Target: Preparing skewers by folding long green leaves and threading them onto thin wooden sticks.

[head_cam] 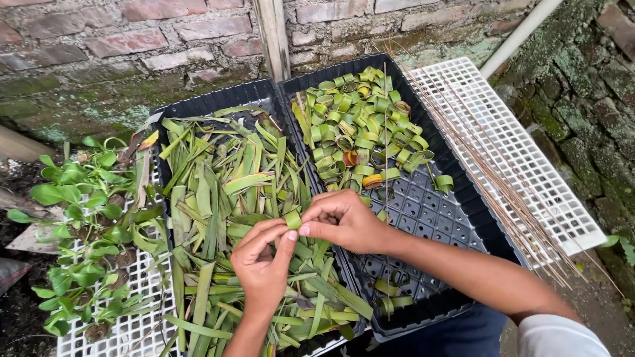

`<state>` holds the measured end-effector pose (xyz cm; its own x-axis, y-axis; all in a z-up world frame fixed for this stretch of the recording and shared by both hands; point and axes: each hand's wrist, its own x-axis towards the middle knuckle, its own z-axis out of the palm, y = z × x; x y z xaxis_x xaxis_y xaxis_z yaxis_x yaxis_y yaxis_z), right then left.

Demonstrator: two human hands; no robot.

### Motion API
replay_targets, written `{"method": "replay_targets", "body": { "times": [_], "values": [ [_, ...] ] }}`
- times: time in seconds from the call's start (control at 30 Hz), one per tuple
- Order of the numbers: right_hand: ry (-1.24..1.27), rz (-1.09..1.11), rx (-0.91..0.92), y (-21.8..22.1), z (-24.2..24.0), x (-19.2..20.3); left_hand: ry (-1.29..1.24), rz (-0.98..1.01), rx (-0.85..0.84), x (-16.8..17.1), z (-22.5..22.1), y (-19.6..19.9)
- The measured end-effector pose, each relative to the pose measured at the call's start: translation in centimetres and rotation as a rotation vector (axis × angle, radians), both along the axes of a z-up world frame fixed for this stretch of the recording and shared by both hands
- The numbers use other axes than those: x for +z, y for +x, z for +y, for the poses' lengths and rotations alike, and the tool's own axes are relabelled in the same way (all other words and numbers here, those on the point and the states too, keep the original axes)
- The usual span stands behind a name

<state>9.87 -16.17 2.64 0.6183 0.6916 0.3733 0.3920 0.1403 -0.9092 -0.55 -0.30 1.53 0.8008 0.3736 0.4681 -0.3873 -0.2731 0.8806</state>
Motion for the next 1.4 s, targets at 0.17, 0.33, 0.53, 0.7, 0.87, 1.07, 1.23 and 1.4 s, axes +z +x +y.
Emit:
{"method": "replay_targets", "body": {
  "times": [0.17,0.33,0.53,0.7,0.87,1.07,1.23,1.4],
  "values": [
    [-0.008,0.057,0.053,0.6,-0.2,-0.1,-0.088,0.087,-0.067,-1.1,0.5,0.2],
    [-0.05,0.033,0.071,0.3,-0.1,1.4,-0.24,0.145,-0.214,-0.1,0.9,-0.3],
    [-0.283,-0.378,0.084,-0.5,-3.3,4.2,-0.302,0.149,-0.067,0.1,1.0,-0.1],
    [-0.881,-0.651,0.537,-3.5,-9.7,0.3,-0.306,0.087,-0.08,0.6,0.7,0.4],
    [-0.768,-0.904,0.419,-6.1,-10.6,-0.6,-0.33,0.11,-0.08,-0.7,0.4,0.6],
    [-0.655,-0.877,0.435,-5.9,-9.5,1.1,-0.41,0.093,-0.085,-1.1,0.1,0.7],
    [-0.455,-0.95,0.262,-6.3,-8.0,6.0,-0.434,0.098,-0.097,-1.8,0.0,0.8],
    [-0.266,-1.01,-0.001,-4.7,-6.1,10.1,-0.529,0.105,-0.145,-0.5,-0.2,0.6]
  ]
}}
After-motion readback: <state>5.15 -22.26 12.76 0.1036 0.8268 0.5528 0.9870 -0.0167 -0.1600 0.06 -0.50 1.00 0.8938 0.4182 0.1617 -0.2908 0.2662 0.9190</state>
